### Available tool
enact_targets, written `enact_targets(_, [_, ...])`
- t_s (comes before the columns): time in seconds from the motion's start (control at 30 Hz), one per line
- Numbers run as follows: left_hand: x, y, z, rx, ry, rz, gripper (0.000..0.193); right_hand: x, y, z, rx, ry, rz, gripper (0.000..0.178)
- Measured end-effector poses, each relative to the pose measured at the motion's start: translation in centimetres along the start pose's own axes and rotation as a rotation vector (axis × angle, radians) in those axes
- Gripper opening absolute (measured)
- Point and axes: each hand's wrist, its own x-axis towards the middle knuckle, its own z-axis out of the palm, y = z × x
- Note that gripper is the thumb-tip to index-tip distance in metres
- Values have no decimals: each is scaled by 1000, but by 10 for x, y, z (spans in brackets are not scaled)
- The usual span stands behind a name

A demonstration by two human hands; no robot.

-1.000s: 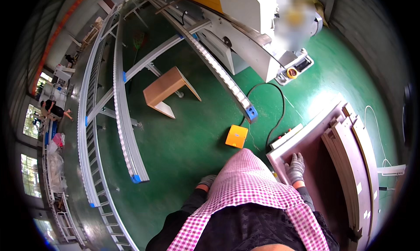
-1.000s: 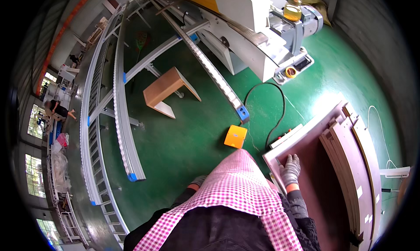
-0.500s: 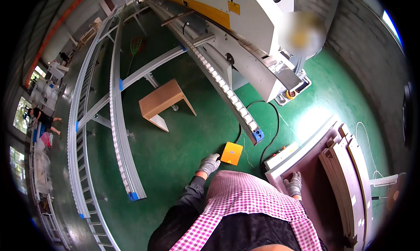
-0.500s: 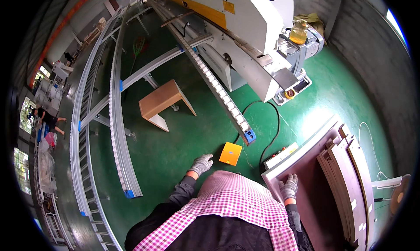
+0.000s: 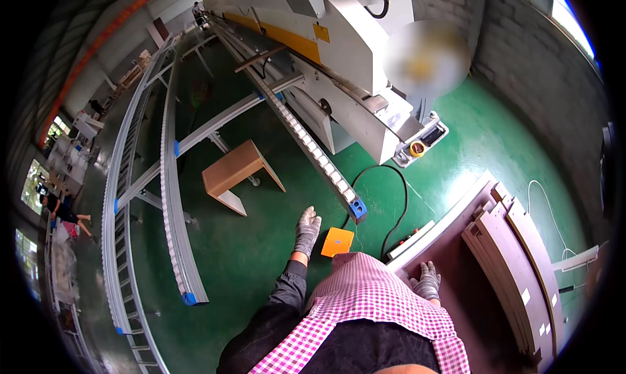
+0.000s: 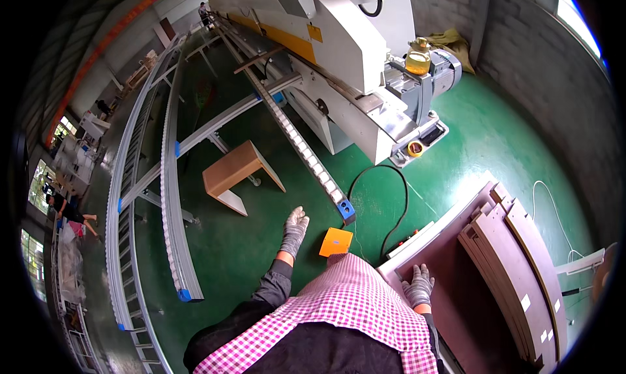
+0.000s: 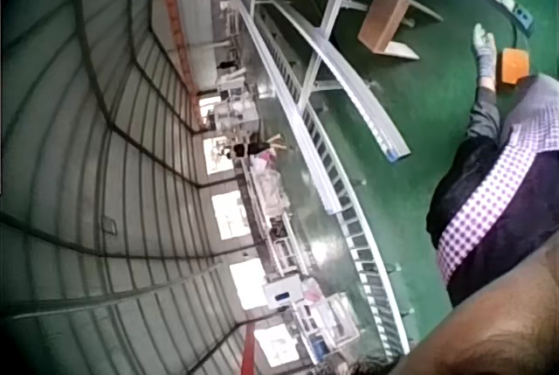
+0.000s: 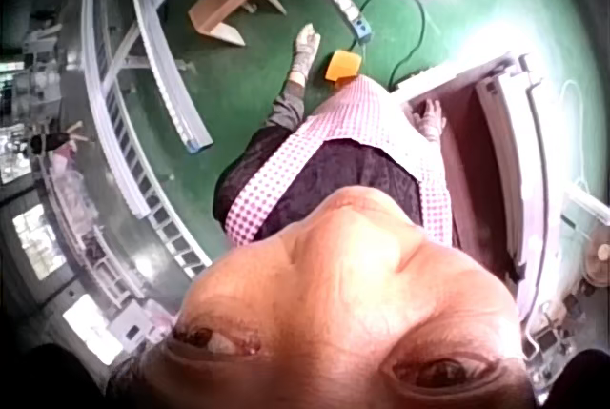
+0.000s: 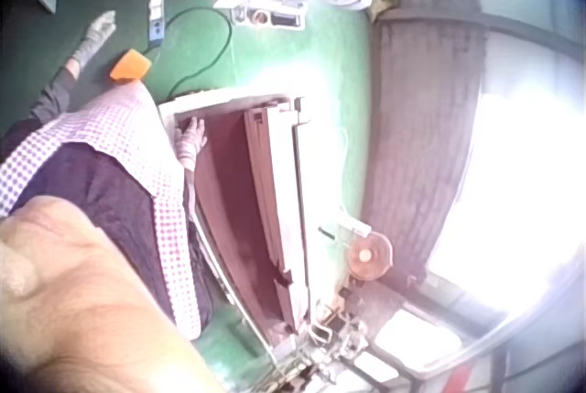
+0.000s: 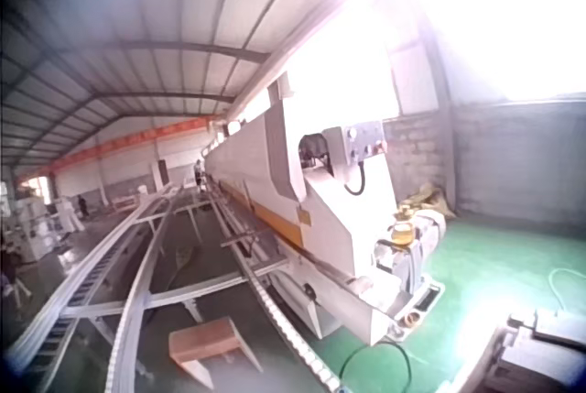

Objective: The person picks up wooden planks from a stack and feeds them one at a time into an edge-banding machine, repeating this process for several planks.

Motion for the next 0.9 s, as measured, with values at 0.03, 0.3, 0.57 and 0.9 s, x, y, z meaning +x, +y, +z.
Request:
enact_targets(0.03, [2,8,5,-57,11,22,52,-1,0,-3,5,-10,-3,81])
enact_targets(0.3, [-17,31,18,-260,84,74,55,4,9,-14,-76,-3,-117,72])
enact_targets(0.57, [-48,69,-13,-386,167,-10,52,10,1,-27,-237,-46,-136,64])
enact_targets(0.9, [49,110,-42,-431,320,-128,42,21,-21,-39,-206,-116,-22,63])
